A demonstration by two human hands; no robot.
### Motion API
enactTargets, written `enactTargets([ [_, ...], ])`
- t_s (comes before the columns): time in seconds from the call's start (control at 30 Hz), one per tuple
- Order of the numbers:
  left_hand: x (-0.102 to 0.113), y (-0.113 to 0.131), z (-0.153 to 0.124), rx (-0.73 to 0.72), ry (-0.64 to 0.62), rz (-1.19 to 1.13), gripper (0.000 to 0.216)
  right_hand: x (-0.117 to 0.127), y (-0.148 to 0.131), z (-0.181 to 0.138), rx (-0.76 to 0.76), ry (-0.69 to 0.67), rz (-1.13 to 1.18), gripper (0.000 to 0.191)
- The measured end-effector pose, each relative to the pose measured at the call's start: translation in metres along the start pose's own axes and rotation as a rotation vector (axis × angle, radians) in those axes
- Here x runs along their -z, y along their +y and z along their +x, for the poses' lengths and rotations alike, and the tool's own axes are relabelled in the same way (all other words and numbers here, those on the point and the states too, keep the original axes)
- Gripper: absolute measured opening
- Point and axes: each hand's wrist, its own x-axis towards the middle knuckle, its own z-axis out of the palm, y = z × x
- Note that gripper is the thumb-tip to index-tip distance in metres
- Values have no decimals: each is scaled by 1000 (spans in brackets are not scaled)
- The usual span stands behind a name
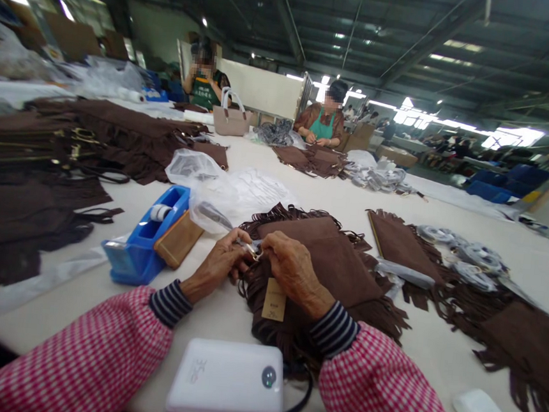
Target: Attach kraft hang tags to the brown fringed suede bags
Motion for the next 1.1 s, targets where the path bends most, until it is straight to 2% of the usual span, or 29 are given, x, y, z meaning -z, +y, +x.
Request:
enactTargets([
  [0.27,1,0,0,2,14,2,22,-5,-4,-2,-2,-29,-96,16],
  [0.47,1,1,1,-28,21,-7,22,-11,0,-1,-13,35,-66,14],
  [0.67,2,-2,3,-17,4,-36,24,-10,-3,-3,-19,6,37,16],
  [0.87,1,2,2,8,13,-48,25,-7,-6,-6,-52,-7,245,16],
  [1.1,-1,6,0,24,20,-50,29,-6,-5,-6,-87,-6,254,17],
])
